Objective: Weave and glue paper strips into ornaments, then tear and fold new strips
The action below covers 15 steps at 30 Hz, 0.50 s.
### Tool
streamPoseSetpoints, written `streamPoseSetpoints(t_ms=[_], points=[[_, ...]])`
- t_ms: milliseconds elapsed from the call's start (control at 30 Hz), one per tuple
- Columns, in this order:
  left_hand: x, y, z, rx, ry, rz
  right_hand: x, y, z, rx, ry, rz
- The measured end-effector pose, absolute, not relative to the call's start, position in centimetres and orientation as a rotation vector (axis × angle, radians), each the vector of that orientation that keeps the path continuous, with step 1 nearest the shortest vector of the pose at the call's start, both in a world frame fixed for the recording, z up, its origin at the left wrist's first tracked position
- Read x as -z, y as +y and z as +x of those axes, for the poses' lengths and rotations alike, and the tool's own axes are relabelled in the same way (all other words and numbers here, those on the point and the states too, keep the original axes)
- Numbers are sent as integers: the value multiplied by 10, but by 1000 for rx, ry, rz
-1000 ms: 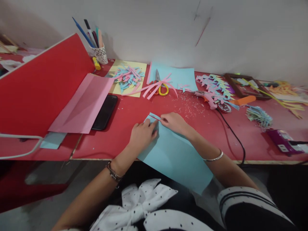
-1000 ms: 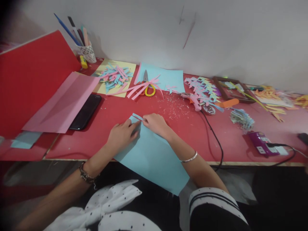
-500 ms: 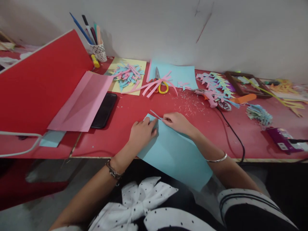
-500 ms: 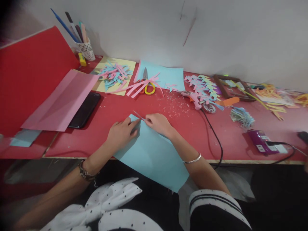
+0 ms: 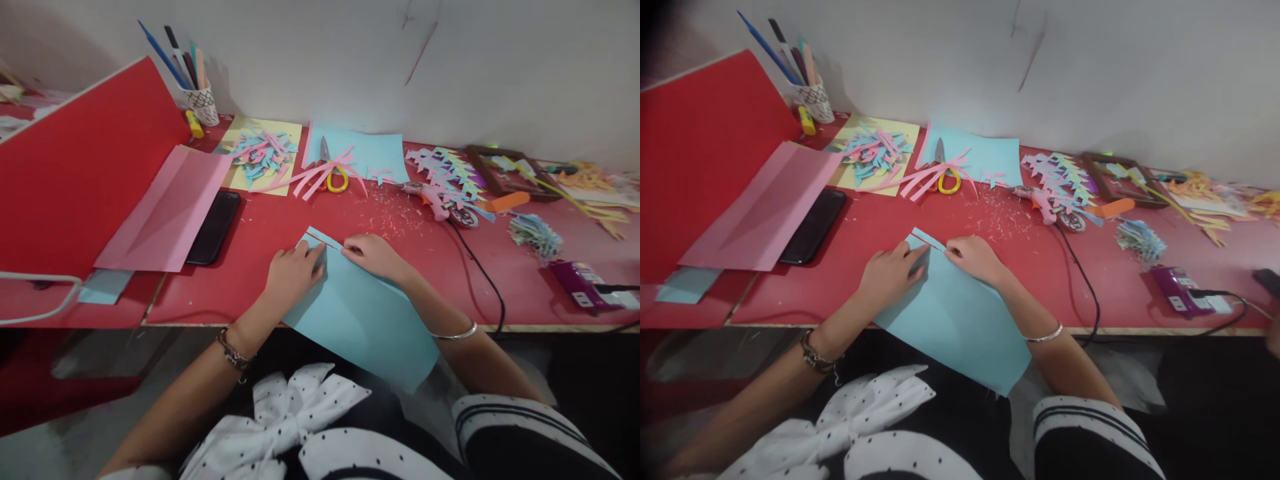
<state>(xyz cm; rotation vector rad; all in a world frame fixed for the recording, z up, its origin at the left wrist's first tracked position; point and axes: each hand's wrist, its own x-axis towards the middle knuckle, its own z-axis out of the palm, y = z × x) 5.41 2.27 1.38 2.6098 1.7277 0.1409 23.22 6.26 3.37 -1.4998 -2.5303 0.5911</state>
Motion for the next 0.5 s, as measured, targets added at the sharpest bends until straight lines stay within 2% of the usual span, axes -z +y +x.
streamPoseSetpoints(t_ms=[500], points=[[-15,23,54,-97,1721,2622,-32,58,228,-516,-2460,-1625]])
